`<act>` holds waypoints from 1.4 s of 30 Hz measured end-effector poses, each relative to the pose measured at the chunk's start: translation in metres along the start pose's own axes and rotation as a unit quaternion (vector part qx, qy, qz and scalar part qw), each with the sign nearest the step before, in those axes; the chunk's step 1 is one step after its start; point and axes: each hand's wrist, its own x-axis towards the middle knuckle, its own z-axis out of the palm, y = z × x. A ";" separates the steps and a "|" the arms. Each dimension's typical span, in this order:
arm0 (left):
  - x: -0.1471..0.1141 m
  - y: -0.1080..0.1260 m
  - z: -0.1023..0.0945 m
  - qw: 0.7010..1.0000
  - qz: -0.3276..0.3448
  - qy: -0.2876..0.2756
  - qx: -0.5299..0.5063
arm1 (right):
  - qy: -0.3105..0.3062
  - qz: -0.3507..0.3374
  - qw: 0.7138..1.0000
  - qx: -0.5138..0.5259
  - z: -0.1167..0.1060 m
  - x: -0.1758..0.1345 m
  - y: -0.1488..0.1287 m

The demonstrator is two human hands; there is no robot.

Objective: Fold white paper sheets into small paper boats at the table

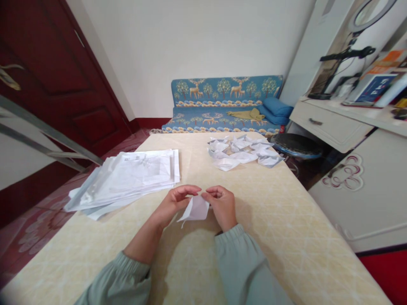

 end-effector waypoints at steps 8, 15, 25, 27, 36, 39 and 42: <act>-0.008 0.017 0.005 0.988 0.073 -0.124 0.063 | -0.053 0.138 0.987 0.057 -0.007 0.004 0.001; -0.009 0.003 0.004 0.995 0.018 -0.095 0.019 | -0.125 0.156 0.977 0.079 -0.003 -0.002 0.002; -0.009 0.001 0.007 0.993 0.021 -0.080 -0.082 | -0.128 0.183 0.964 0.141 0.004 -0.005 0.003; -0.007 -0.001 0.006 0.994 0.020 -0.045 -0.097 | -0.129 0.179 0.967 0.128 0.005 -0.003 0.007; -0.001 -0.004 0.000 0.998 0.012 0.052 -0.016 | -0.084 -0.074 0.989 0.095 0.003 -0.007 -0.014; 0.000 -0.004 0.002 0.998 0.006 0.067 0.019 | -0.129 -0.052 0.979 0.148 0.005 -0.010 -0.014; 0.000 -0.002 0.005 0.997 0.039 0.050 0.033 | -0.120 -0.043 0.978 0.166 0.006 -0.010 -0.009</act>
